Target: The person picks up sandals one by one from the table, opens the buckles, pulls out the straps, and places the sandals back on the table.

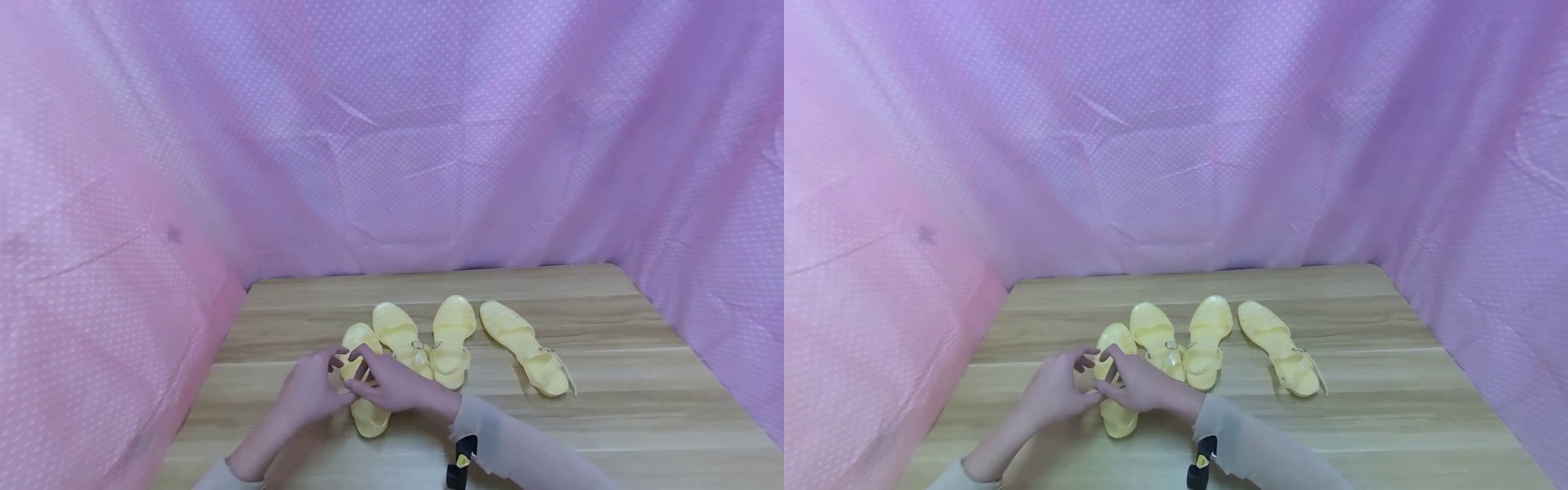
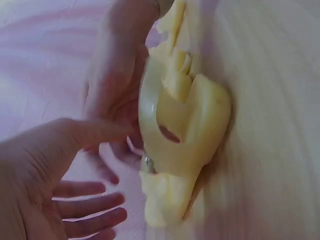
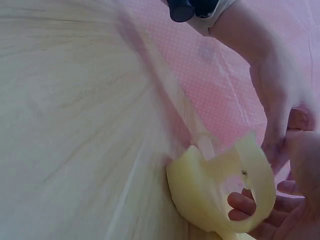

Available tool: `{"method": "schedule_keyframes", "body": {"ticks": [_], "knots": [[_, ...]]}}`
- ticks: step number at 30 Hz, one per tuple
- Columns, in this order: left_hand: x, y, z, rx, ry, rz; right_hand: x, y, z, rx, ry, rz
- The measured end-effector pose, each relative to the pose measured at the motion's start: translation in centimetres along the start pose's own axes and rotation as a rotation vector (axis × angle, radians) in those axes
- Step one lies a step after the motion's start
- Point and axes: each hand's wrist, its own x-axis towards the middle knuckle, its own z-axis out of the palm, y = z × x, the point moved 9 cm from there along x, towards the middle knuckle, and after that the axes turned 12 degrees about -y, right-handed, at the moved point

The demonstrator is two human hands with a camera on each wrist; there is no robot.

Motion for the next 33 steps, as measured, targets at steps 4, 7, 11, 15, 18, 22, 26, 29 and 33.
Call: {"method": "schedule_keyframes", "body": {"ticks": [4,7,11,15,18,22,26,29,33], "knots": [[0.5,-0.5,0.7,-0.092,-0.09,0.08,-0.6,0.2,-0.6,-0.056,0.024,-0.011],[0.9,-1.1,1.8,-0.205,-0.18,0.142,-0.9,0.4,-0.6,-0.101,0.043,-0.019],[1.2,-2.0,2.6,-0.286,-0.231,0.124,-1.2,0.8,-0.8,-0.099,0.068,-0.003],[1.4,-2.4,2.5,-0.314,-0.229,0.089,-1.5,0.9,-1.3,-0.088,0.092,0.014],[1.4,-2.4,2.5,-0.34,-0.232,0.088,-1.4,0.6,-1.4,-0.109,0.097,0.005],[1.3,-2.4,2.5,-0.367,-0.227,0.113,-1.0,-0.3,-1.1,-0.203,0.083,-0.017],[1.3,-2.4,2.6,-0.383,-0.218,0.135,-0.6,-1.1,-0.8,-0.325,0.039,-0.008],[1.3,-2.6,2.8,-0.389,-0.218,0.14,-0.5,-1.3,-0.8,-0.366,0.012,0.006],[1.4,-2.7,2.9,-0.395,-0.219,0.145,-0.4,-1.5,-1.0,-0.363,0.013,-0.019]]}}
